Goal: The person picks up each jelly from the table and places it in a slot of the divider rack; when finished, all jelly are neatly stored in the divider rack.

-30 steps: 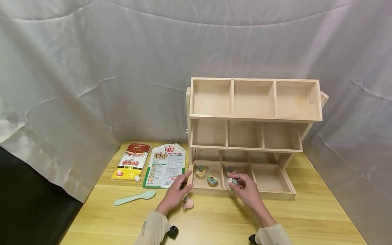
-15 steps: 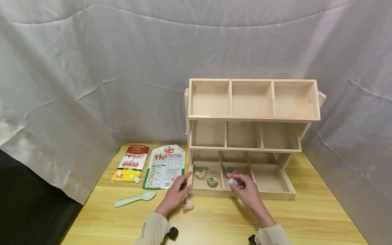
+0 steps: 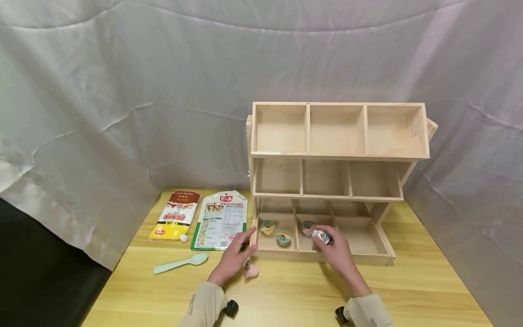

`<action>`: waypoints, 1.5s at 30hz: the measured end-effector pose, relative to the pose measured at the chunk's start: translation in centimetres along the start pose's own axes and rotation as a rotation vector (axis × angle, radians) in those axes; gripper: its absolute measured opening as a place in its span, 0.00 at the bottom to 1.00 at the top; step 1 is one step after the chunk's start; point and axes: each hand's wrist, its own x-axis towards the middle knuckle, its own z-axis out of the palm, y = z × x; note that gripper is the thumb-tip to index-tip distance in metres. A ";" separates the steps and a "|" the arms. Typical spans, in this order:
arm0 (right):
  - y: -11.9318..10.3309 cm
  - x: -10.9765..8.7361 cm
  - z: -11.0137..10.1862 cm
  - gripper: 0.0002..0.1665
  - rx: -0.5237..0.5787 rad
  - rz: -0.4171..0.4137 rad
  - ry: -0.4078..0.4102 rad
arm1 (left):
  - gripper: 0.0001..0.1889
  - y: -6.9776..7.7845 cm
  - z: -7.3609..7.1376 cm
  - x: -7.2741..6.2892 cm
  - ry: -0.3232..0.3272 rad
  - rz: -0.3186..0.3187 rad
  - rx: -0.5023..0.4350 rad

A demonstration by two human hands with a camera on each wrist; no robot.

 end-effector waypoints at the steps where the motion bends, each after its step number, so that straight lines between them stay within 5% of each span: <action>1: 0.1 0.1 -0.2 0.22 -0.001 0.001 0.003 | 0.31 0.0 0.0 0.0 0.000 0.001 0.000; 6: 0.3 0.5 -1.1 0.29 -0.018 0.002 0.040 | 0.31 0.1 0.0 0.2 0.005 0.002 0.003; 32: 2.7 2.4 -6.1 0.24 -0.115 -0.033 0.257 | 0.31 0.2 -0.2 0.3 -0.004 -0.008 -0.009; 45: 4.8 3.9 -6.7 0.23 -0.311 -0.058 0.196 | 0.31 0.3 -0.1 0.1 -0.005 -0.009 -0.020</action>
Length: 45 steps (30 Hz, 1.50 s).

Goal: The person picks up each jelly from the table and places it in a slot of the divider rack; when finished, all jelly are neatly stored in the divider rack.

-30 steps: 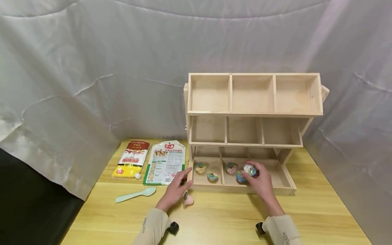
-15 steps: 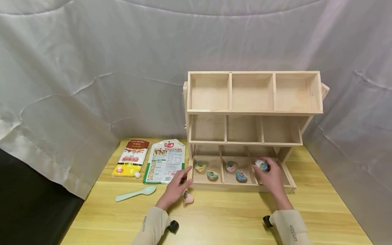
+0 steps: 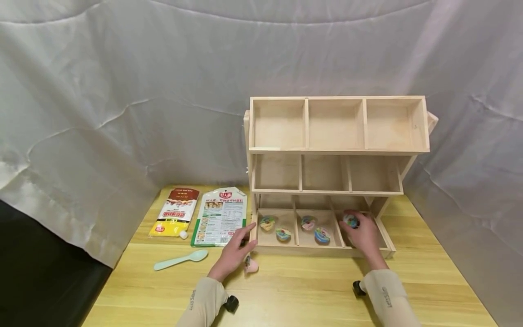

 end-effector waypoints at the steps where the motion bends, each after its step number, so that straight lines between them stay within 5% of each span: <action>1: 0.0 0.0 0.1 0.23 0.001 0.000 -0.002 | 0.31 0.0 0.0 0.0 0.001 -0.001 0.001; 12: 0.5 0.2 0.6 0.20 -0.044 -0.071 -0.011 | 0.31 -0.1 -0.1 0.0 0.007 0.007 0.014; 45: 0.9 -0.1 1.1 0.20 -0.102 -0.058 -0.035 | 0.31 -0.3 0.2 0.0 0.007 0.018 0.005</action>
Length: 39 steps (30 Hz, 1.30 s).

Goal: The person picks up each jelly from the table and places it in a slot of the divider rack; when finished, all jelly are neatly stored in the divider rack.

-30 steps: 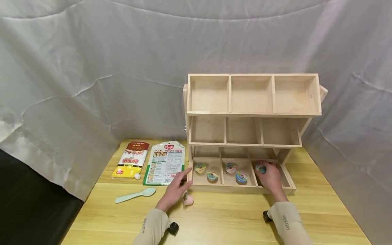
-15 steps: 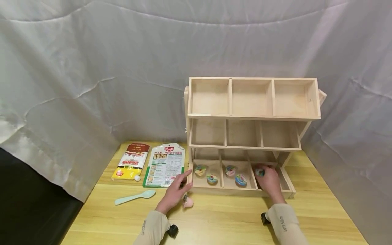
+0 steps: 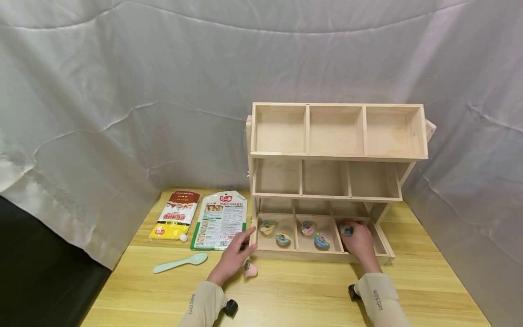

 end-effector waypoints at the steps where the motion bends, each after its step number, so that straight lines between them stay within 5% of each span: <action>1: 0.0 0.0 0.0 0.20 -0.001 -0.002 0.005 | 0.31 0.0 0.0 0.0 -0.001 0.000 -0.001; 14: -0.7 -0.5 -0.4 0.19 0.096 -0.059 0.146 | 0.31 -0.1 0.2 0.2 -0.002 -0.006 0.007; 22: -5.6 -1.3 -0.2 0.20 0.149 -0.089 0.174 | 0.30 0.5 -0.4 0.1 -0.007 -0.029 -0.033; 28: -11.0 -3.5 1.4 0.20 0.257 -0.177 0.069 | 0.28 0.4 -0.5 0.0 -0.025 -0.037 -0.100; 33: -15.2 -6.0 3.6 0.18 0.308 -0.294 -0.123 | 0.28 0.3 -1.0 0.1 -0.087 -0.048 -0.139; 39: -17.7 -7.9 5.9 0.18 0.337 -0.378 -0.364 | 0.28 0.2 -1.4 0.2 -0.133 -0.057 -0.145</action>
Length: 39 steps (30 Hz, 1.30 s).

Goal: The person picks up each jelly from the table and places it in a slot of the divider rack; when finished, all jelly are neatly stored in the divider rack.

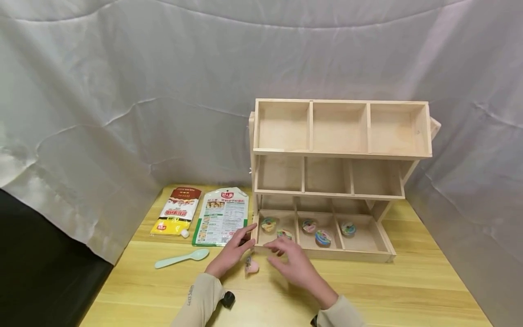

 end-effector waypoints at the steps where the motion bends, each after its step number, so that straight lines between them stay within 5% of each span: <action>1: -0.2 0.0 0.5 0.18 -0.007 -0.005 -0.034 | 0.28 0.0 0.0 0.0 0.000 0.002 0.004; 10: -0.6 -0.2 4.0 0.24 -0.122 -0.055 -0.188 | 0.28 0.1 -0.1 0.0 -0.007 0.004 -0.003; 24: -0.5 0.4 4.9 0.13 -0.180 -0.101 -0.148 | 0.28 0.2 0.1 -0.1 0.027 0.017 -0.015; 39: -0.1 0.4 4.0 0.11 -0.092 -0.077 -0.116 | 0.28 0.1 0.2 -0.1 0.038 0.016 -0.016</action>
